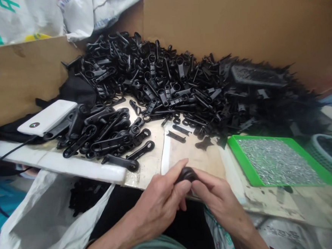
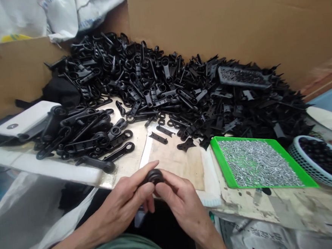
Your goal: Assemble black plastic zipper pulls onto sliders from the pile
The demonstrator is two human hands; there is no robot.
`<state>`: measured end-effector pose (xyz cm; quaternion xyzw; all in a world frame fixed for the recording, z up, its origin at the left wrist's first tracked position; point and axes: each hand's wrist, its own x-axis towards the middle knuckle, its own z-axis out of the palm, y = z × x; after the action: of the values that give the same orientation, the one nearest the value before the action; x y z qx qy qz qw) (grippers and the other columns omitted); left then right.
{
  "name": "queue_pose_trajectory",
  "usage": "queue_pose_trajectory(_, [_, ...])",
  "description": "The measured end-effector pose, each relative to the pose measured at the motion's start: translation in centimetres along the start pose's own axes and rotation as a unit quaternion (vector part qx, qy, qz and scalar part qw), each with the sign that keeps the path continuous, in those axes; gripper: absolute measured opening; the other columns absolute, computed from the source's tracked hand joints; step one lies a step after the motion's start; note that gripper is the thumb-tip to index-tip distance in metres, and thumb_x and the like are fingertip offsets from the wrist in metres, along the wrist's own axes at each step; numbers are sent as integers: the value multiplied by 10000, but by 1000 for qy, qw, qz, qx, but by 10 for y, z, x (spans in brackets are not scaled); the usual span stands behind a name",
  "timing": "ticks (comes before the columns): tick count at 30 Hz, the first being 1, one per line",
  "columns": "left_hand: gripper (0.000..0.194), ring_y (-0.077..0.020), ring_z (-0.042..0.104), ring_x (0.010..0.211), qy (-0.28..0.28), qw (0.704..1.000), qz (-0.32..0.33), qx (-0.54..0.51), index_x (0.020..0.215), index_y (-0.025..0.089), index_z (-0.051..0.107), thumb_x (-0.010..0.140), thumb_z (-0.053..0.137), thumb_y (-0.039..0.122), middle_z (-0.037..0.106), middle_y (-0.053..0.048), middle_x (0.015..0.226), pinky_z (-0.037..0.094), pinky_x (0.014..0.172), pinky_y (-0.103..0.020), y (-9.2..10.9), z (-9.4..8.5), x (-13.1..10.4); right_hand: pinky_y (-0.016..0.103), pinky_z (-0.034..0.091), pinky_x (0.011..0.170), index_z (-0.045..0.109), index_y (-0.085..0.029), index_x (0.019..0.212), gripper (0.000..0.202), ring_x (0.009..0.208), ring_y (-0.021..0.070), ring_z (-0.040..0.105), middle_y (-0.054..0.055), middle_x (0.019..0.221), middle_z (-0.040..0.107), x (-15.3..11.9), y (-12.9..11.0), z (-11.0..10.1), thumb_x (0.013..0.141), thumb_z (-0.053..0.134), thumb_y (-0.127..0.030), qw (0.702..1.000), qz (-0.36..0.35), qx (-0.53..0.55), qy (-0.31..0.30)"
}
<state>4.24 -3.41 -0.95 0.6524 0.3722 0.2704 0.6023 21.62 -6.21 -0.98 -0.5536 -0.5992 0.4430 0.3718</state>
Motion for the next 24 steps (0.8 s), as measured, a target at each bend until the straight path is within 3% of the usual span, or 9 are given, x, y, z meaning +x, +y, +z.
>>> queue_pose_trajectory(4, [454,-107,495,458,36,999,13,33,1414,242,440,978,408,363,560,40,531,409,551,-215,-4,4,0,214,452,573,608,-175,691,371,614,126,560,-20,636,585,2,-4,12,952,468,-398,999,23,-32,31])
queue_pose_trajectory(6, [448,-110,497,451,51,995,28,86,1419,241,432,984,394,342,575,35,542,400,538,-219,-5,2,2,214,449,588,624,-176,701,363,622,123,560,-24,650,597,5,-4,15,956,464,-380,998,16,-42,40])
queue_pose_trajectory(8, [457,-128,529,476,61,976,68,197,1434,217,407,988,376,316,621,9,593,388,522,-236,-4,-2,2,232,488,647,686,-181,802,321,690,143,610,-10,732,662,11,-3,11,950,473,-371,999,6,-33,6])
queue_pose_trajectory(10, [475,-161,590,549,102,923,144,341,1440,183,394,974,404,270,686,-37,701,411,555,-268,-2,-12,0,280,529,732,722,-191,944,288,794,180,661,21,858,720,18,2,-3,930,502,-376,999,-1,-49,-20])
queue_pose_trajectory(12, [507,-225,671,781,168,845,212,461,1440,166,392,940,461,221,725,-110,945,467,730,-334,0,-28,-3,355,538,818,719,-194,1047,301,900,221,676,63,992,733,26,10,-26,906,534,-385,991,-3,-129,30])
queue_pose_trajectory(14, [534,-309,601,1115,225,782,223,537,1440,169,392,916,489,201,635,-162,1234,395,974,-455,-1,-47,-5,422,519,875,708,-183,1092,324,966,253,666,95,1078,717,36,18,-53,904,532,-379,957,-14,-249,146])
queue_pose_trajectory(16, [524,-357,420,1322,251,750,179,585,1438,174,395,920,466,202,498,-178,1396,225,1093,-569,-4,-66,-4,457,498,902,694,-159,1112,329,999,274,645,118,1104,700,47,26,-77,919,493,-333,904,-45,-363,220])
queue_pose_trajectory(21, [512,-392,202,1423,270,739,75,612,1466,198,340,955,378,211,351,-162,1502,-42,1082,-688,-9,-88,8,428,521,733,629,-230,1212,374,1013,304,569,141,1244,565,83,34,-103,877,469,-190,784,-99,-580,198])
queue_pose_trajectory(24, [525,-392,182,1428,290,754,78,584,1481,243,304,963,388,249,341,-124,1515,-113,1069,-688,-9,-91,14,373,507,609,655,-263,1151,355,998,314,551,135,1288,518,103,36,-107,849,493,-169,768,-92,-614,157])
